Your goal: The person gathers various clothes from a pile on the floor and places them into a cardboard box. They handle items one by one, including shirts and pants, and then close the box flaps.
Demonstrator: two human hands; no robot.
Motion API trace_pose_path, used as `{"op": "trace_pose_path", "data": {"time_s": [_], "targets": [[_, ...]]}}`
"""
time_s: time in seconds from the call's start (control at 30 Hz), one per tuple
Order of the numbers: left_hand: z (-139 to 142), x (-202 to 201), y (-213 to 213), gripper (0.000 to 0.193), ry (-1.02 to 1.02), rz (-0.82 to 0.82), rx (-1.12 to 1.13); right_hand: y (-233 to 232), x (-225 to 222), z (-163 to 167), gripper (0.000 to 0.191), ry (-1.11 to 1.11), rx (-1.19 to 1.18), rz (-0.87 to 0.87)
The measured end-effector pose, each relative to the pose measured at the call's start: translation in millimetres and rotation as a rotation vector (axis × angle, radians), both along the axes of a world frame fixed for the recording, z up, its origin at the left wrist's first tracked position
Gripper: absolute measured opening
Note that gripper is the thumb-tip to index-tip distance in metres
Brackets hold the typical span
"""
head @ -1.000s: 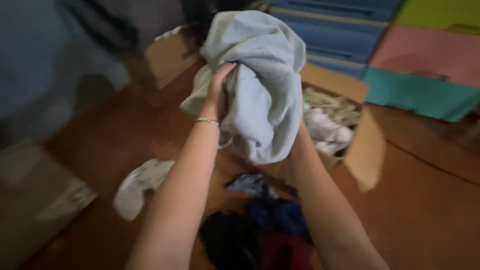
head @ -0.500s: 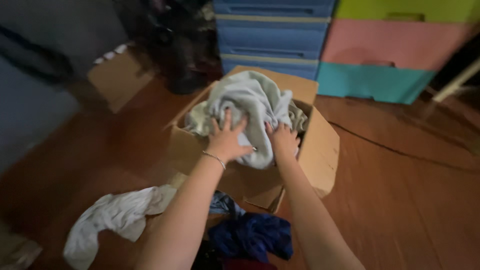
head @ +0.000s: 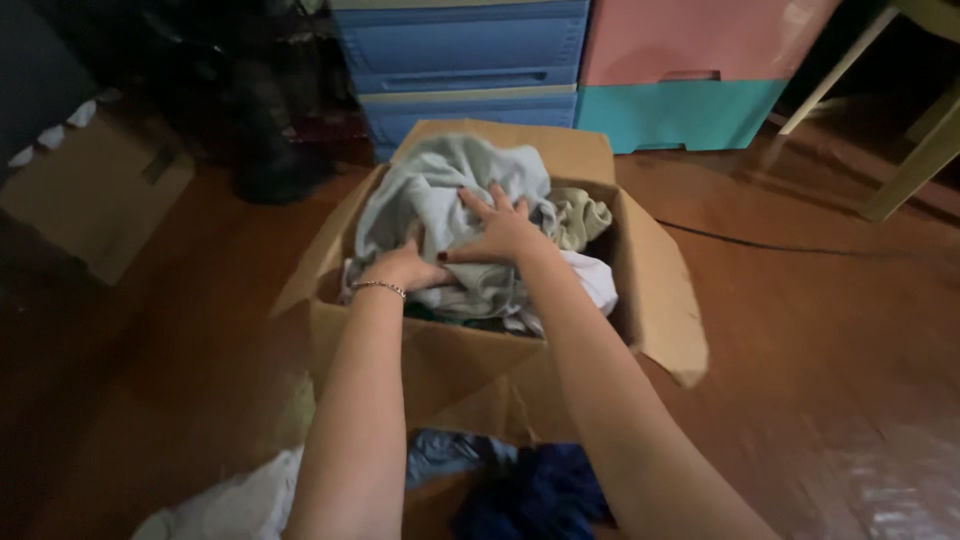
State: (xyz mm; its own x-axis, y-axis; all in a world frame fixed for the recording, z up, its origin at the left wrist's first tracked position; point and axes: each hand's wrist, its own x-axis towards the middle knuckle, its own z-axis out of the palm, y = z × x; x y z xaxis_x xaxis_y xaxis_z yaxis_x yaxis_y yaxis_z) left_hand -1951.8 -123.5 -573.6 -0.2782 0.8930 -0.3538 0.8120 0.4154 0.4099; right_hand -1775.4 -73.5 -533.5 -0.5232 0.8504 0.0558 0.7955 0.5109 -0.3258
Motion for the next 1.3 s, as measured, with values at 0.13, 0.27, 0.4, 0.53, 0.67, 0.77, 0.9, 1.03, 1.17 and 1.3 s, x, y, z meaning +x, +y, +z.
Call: {"op": "trace_pose_path", "data": {"time_s": [0.13, 0.27, 0.4, 0.53, 0.67, 0.77, 0.9, 1.03, 1.17, 1.3], "targets": [[1, -16, 36, 0.131, -0.107, -0.123, -0.003, 43, -19, 2, 0.12, -0.004, -0.27, -0.063], [-10, -15, 67, 0.133, -0.069, -0.067, 0.006, 61, -36, -6, 0.115, -0.054, -0.238, -0.097], [-35, 11, 72, 0.113, 0.015, 0.112, 0.138, 51, -45, -17, 0.096, -0.012, -0.143, -0.333], [-41, 26, 61, 0.1, 0.039, 0.182, 0.197, 30, -40, -16, 0.075, 0.06, 0.098, -0.338], [-35, 31, 43, 0.106, 0.017, 0.216, 0.19, -6, -28, -27, 0.056, 0.11, 0.336, -0.314], [-31, 27, 27, 0.108, 0.208, -0.038, 0.266, -44, -15, -48, 0.048, 0.198, 0.544, -0.24], [-26, 12, -4, 0.111, 0.151, -0.117, 0.175, -76, 2, -65, 0.04, 0.319, 0.659, -0.084], [-20, -21, -52, 0.091, 0.125, -0.294, 0.344, -76, 7, -64, 0.035, 0.335, 0.605, -0.098], [-47, -83, -136, 0.058, 0.129, -0.295, 0.672, -70, 7, -61, 0.031, 0.327, 0.652, -0.035], [-110, -169, -244, 0.055, 0.166, -0.028, 0.617, -89, 0, -74, 0.013, 0.211, 0.832, -0.001]]}}
